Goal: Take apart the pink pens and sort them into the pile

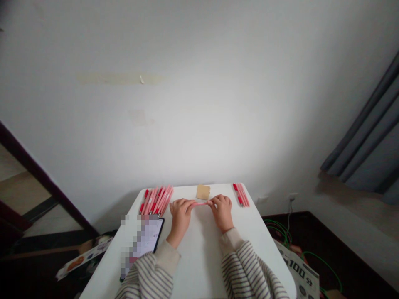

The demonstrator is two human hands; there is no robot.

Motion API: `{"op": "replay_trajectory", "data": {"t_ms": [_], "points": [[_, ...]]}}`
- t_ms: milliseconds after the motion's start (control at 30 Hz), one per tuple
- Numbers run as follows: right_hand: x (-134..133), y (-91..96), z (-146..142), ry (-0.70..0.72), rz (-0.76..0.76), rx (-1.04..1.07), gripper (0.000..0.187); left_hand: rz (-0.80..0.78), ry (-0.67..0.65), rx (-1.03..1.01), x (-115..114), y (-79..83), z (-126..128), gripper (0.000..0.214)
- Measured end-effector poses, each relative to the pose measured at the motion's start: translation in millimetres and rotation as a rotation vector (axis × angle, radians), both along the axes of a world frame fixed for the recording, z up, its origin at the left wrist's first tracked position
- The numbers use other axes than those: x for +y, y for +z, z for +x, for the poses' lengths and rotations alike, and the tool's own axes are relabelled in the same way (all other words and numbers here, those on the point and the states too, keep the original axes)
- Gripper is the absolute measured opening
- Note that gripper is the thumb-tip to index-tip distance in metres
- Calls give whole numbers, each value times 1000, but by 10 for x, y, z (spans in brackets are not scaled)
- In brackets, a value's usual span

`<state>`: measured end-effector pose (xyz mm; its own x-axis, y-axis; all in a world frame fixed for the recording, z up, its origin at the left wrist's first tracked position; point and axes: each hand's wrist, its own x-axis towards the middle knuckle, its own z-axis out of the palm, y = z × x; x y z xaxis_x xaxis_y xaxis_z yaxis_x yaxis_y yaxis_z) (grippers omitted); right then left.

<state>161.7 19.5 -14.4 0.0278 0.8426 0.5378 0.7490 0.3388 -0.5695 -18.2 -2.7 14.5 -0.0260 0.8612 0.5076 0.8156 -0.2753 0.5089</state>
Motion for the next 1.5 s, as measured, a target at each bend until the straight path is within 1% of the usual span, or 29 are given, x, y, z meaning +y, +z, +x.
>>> {"op": "replay_trajectory", "data": {"t_ms": [100,200,333,533,733,900,1267,1500], "points": [[-12,17,7,11,19,16,31,-11,22,20,-5,2,13,23],[-24,34,10,20,50,22,29,-18,35,26,-7,2,18,23],[-20,32,3,13,46,12,24,-8,27,17,-1,-14,4,22],[-29,39,-20,-4,18,-19,29,34,6,1,32,-32,-28,19],[-64,87,-35,5,-3,-58,30,45,-12,-21,43,-12,-40,20],[-61,87,-29,3,-3,-67,32,33,-8,-7,32,3,-38,23],[-23,39,-15,1,51,28,29,20,41,41,11,-25,-13,22],[32,2,7,77,70,164,34,-16,43,17,-1,-3,0,20]]}}
